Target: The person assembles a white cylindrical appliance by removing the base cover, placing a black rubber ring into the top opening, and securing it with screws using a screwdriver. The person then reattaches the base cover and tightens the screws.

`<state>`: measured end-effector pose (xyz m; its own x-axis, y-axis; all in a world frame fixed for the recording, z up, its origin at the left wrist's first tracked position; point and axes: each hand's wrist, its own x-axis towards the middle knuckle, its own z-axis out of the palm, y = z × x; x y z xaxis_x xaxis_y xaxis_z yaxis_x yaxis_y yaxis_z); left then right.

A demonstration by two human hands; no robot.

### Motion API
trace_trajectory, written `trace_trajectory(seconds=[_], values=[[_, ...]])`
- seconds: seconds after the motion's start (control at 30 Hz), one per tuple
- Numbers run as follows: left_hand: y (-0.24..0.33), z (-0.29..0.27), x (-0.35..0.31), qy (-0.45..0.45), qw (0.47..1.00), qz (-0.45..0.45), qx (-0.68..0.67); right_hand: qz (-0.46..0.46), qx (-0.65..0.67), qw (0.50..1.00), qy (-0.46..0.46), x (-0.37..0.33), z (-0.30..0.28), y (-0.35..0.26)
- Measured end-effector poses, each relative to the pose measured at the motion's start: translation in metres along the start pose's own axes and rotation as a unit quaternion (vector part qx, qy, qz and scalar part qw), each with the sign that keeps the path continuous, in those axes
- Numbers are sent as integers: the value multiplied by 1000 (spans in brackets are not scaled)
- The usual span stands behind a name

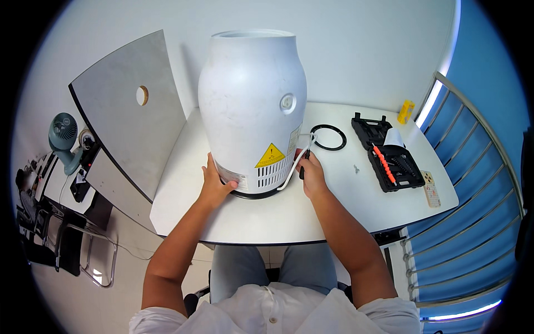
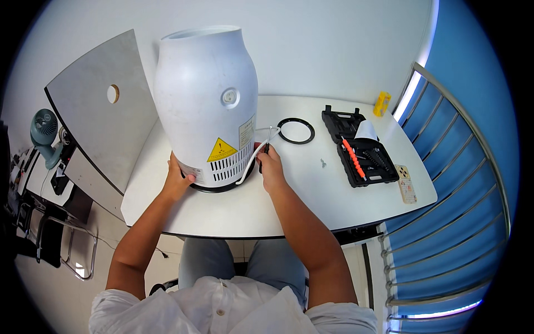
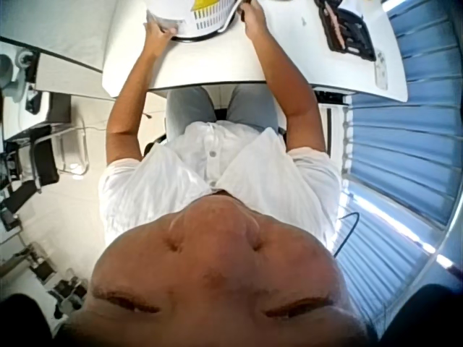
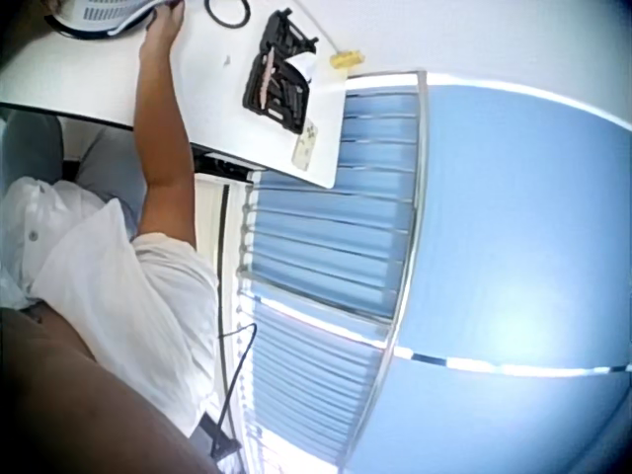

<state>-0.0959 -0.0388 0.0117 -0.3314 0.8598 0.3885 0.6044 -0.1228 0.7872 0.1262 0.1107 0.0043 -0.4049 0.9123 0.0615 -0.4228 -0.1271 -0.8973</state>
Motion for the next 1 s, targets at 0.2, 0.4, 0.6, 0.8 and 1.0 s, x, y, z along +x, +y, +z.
trace_trajectory(seconds=[0.2,0.4,0.6,0.8,1.0], values=[[-8,-18,0,-36,998,-11,56,27,-47,998,-28,0,1,11],[-30,-18,11,-84,996,-5,-9,11,-83,996,-36,0,2,10],[-27,-14,8,-122,990,0,-72,2,-175,984,-33,4,-4,10],[31,-36,24,78,980,184,20,-10,-446,895,4,-3,-4,-13],[152,-27,50,249,912,250,210,-113,-490,861,79,-11,-8,-35]])
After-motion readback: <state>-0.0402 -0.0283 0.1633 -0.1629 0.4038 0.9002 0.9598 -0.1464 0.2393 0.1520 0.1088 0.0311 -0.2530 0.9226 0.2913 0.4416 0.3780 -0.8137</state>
